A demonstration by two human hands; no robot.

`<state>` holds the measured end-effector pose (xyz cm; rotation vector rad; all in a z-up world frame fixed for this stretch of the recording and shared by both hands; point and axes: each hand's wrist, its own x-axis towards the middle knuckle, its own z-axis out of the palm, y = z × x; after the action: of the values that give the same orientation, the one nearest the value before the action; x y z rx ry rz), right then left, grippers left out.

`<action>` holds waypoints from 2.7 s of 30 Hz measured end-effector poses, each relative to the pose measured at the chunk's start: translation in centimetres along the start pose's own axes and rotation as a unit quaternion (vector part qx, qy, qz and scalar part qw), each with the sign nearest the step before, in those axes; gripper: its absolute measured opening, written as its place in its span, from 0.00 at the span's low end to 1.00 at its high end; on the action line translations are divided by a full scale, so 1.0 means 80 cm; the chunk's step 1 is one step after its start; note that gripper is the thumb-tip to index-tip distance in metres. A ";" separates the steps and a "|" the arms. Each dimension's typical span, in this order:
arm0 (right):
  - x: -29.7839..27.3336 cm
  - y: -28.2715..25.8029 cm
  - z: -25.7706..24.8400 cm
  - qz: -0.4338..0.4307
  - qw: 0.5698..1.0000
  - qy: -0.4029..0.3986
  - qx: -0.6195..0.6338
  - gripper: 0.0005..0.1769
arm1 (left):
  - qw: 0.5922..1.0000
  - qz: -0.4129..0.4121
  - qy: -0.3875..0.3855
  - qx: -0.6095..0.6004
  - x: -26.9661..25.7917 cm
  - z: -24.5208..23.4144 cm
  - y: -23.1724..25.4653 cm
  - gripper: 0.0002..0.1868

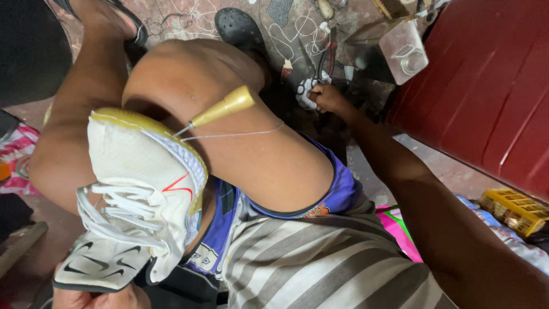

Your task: The person is repairing a white sneaker by hand. They use a needle and thread to stitch the sole to the upper part of the shoe, pull the thread tight, and trim the excess with scissors. They also apply glue to the seam.

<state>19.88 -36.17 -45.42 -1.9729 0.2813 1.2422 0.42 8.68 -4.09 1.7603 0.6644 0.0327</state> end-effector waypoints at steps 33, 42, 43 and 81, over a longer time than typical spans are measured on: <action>-0.054 -0.115 0.008 -0.048 0.964 0.254 -0.065 0.17 | 0.965 0.056 0.213 0.143 -0.025 0.059 0.038 0.03; -0.055 -0.047 -0.044 0.092 0.966 -0.095 0.221 0.16 | 0.977 0.080 0.188 0.063 -0.030 0.050 0.019 0.11; -0.052 -0.043 -0.049 0.100 0.965 -0.106 0.218 0.17 | 0.979 0.095 0.175 0.053 -0.030 0.045 0.016 0.12; -0.507 -0.246 -0.012 -0.482 0.822 -0.288 -0.091 0.34 | 0.891 0.316 0.202 0.257 -0.091 0.087 0.105 0.08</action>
<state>11.06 -31.90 -1.40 -1.4057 -1.0528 1.0780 0.31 -1.96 3.61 2.4601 0.3704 0.7495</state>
